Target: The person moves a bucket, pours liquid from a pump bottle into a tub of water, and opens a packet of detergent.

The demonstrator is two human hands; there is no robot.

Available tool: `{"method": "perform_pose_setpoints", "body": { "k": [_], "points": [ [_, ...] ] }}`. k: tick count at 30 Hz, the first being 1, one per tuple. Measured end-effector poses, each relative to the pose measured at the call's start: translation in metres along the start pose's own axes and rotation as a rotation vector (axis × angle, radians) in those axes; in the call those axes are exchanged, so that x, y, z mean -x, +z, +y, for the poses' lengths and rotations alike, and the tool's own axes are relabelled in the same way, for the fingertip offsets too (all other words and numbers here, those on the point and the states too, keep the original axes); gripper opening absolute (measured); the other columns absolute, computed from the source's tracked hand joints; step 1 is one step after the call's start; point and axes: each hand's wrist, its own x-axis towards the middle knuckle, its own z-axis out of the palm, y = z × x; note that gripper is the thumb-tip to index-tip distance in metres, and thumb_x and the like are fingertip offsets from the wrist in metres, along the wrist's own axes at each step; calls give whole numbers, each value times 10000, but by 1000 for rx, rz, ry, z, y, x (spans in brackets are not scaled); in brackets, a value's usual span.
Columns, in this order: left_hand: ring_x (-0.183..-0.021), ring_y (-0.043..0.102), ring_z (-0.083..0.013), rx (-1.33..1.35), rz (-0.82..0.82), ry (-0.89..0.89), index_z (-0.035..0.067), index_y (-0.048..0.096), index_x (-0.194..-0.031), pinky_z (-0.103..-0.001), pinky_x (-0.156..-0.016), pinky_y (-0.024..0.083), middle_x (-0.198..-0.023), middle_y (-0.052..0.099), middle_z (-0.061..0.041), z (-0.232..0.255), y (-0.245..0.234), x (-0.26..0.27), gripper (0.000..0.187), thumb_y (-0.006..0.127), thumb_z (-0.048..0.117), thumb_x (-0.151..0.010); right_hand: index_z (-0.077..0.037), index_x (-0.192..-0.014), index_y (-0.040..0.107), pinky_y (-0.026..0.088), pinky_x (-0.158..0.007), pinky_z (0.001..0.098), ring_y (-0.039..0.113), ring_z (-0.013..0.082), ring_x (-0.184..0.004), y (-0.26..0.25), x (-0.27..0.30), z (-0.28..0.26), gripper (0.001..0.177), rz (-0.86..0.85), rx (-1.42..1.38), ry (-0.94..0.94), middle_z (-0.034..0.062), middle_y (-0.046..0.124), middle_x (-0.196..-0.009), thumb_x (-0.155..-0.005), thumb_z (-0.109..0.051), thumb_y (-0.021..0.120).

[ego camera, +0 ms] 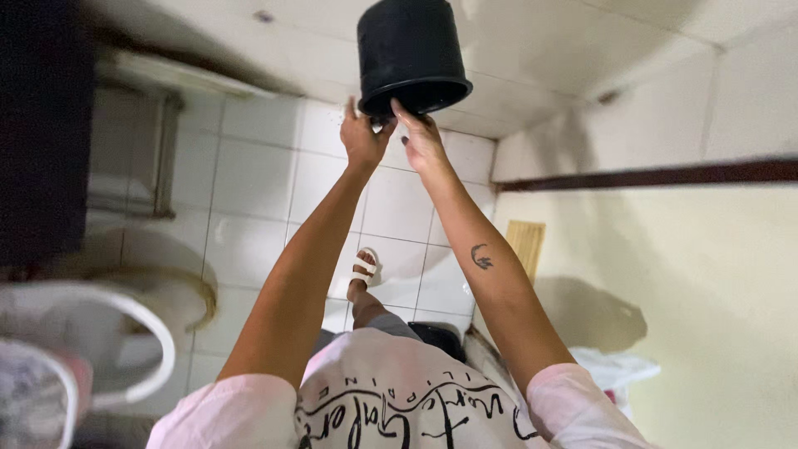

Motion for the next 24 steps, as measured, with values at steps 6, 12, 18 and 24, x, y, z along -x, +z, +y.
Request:
{"method": "perform_pose_setpoints", "body": {
  "k": [6,12,18,24],
  "points": [
    [-1255,636,-353,327,-265,-422,125,764,-1139,-434,-1049,510,-1494,534,-155,-43,-93,21,417,823,383,-817,-142,-1374,558,282,-1092,547,398,231,-1379,57,10,18,706,-158,80,136,33,539,-1438,-791,-405,858],
    [-1273,540,-330,448,-156,-653,110,588,-1361,-412,-1001,470,-1516,449,-173,-121,-148,56,597,781,212,-805,-105,-1412,535,360,-1130,540,441,309,-1354,108,16,24,665,-263,250,110,88,548,-1437,-875,-370,822],
    [-1072,645,-388,240,-135,-729,101,648,-1322,-456,-911,496,-1173,684,-194,-229,-247,113,554,725,204,-783,-196,-1437,561,415,-1071,462,488,246,-1343,199,39,25,578,-295,492,5,63,566,-1441,-899,-340,716],
    [-974,641,-410,134,-189,-818,66,653,-1261,-495,-856,497,-1064,678,-222,-306,-350,125,515,716,232,-778,-201,-1436,565,433,-1068,447,500,199,-1319,300,20,57,542,-283,529,23,59,568,-1402,-919,-304,693]
  ]
}}
